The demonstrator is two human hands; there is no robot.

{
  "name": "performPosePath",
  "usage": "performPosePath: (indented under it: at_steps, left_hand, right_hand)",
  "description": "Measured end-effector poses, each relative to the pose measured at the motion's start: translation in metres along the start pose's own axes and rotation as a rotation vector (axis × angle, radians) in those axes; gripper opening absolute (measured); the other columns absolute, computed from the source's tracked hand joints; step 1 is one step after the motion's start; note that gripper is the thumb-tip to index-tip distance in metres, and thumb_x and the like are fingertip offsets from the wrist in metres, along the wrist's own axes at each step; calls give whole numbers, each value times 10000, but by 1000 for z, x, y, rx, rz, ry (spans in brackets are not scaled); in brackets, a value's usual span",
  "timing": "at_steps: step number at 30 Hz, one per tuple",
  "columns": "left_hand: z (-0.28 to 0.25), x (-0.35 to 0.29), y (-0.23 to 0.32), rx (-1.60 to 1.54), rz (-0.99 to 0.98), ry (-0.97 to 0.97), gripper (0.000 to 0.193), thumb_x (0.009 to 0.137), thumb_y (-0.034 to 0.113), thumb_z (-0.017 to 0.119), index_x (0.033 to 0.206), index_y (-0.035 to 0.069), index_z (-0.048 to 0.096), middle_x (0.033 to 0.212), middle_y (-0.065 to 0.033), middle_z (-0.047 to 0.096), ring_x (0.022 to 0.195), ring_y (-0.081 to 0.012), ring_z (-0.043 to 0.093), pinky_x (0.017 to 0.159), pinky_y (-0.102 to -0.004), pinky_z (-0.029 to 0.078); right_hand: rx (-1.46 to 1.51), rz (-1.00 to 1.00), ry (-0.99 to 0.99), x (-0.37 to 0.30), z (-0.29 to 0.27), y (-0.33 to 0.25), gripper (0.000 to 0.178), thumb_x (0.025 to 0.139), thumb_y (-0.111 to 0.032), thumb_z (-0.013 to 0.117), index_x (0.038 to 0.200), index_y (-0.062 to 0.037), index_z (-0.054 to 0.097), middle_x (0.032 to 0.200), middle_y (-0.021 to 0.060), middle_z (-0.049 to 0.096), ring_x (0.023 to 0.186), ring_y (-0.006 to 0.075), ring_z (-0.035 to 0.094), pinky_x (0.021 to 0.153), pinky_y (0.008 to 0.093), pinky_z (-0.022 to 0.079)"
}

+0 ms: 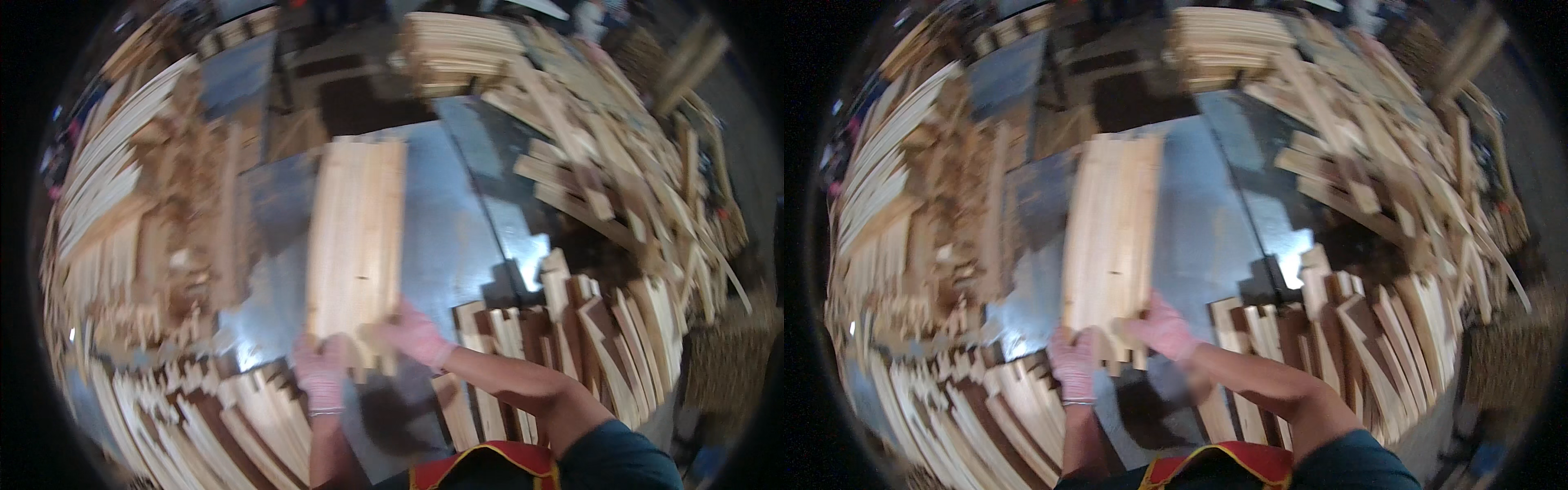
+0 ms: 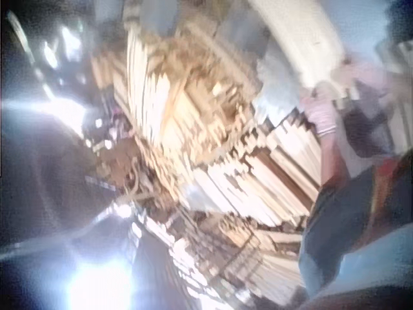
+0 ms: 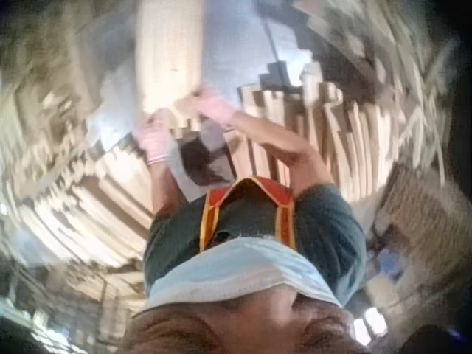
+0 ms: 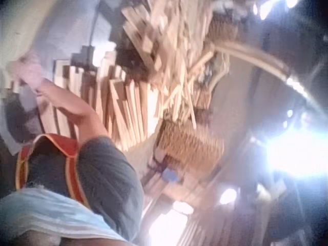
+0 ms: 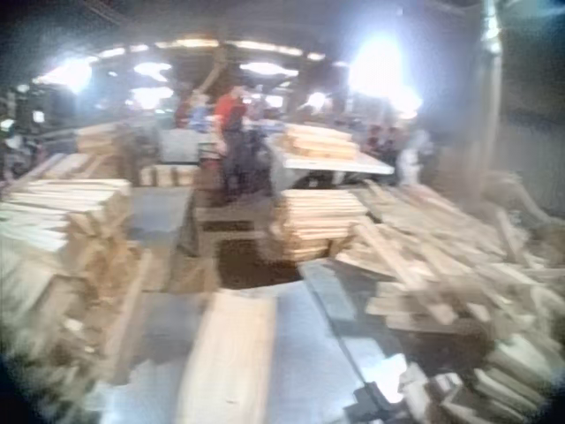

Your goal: The person sorts and stacks wooden planks on a metal table. They pick up pieces from a pile, align them, and place them into a neat stack, occasionally adjusting the pile to reach more pieces.

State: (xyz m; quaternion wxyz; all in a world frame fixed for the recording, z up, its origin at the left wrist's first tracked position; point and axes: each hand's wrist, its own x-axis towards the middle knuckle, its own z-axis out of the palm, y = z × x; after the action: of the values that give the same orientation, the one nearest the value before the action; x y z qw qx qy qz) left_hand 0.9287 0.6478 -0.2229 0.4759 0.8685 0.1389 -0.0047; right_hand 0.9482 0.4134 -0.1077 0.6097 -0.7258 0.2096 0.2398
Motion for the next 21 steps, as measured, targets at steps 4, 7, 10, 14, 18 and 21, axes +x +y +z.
performPosePath:
  at_steps: [4,7,10,14,18,21]
  left_hand:
    - [-27,70,36,467,121,116,696,920,356,735,1436,-55,510,1311,-323,620,1195,-463,604,1062,-472,476]
    - [-46,110,15,500,118,213,798,957,406,689,1553,-31,389,1406,-320,575,1304,-452,560,1130,-476,435]
    - [-60,118,56,773,-102,123,818,997,501,606,1585,-4,346,1542,-266,471,1421,-402,464,1173,-447,403]
    - [-78,102,51,821,58,166,796,1015,509,565,1603,26,329,1608,-231,394,1464,-393,409,1172,-461,410]
    - [-74,40,96,-311,-82,159,730,1043,457,528,1620,63,313,1653,-143,369,1510,-307,372,1224,-405,357]
    - [-43,-6,91,-73,221,23,748,952,360,669,1594,106,382,1623,-81,428,1510,-245,374,1263,-380,284]
  right_hand:
    - [-378,-300,323,86,44,-16,539,843,-248,629,1256,88,551,1258,333,638,1233,429,624,1062,440,497]
    - [-482,-267,47,118,52,-75,657,841,-291,664,1370,67,508,1229,327,664,1186,445,646,1025,458,515]
    - [-540,-303,-158,123,30,-97,764,795,-400,729,1394,18,507,1256,302,668,1191,434,646,1007,458,521]
    - [-652,-477,-43,64,-61,-107,799,827,-442,699,1499,-72,477,1370,218,640,1258,393,614,1074,437,488]
    - [-1192,-302,445,-24,-247,-96,445,861,-237,605,1250,-22,595,1193,218,661,1129,363,657,967,481,532]
    - [-1870,-44,943,-88,-370,-23,378,873,-187,574,1235,-86,609,1207,161,610,1095,351,585,859,502,468]
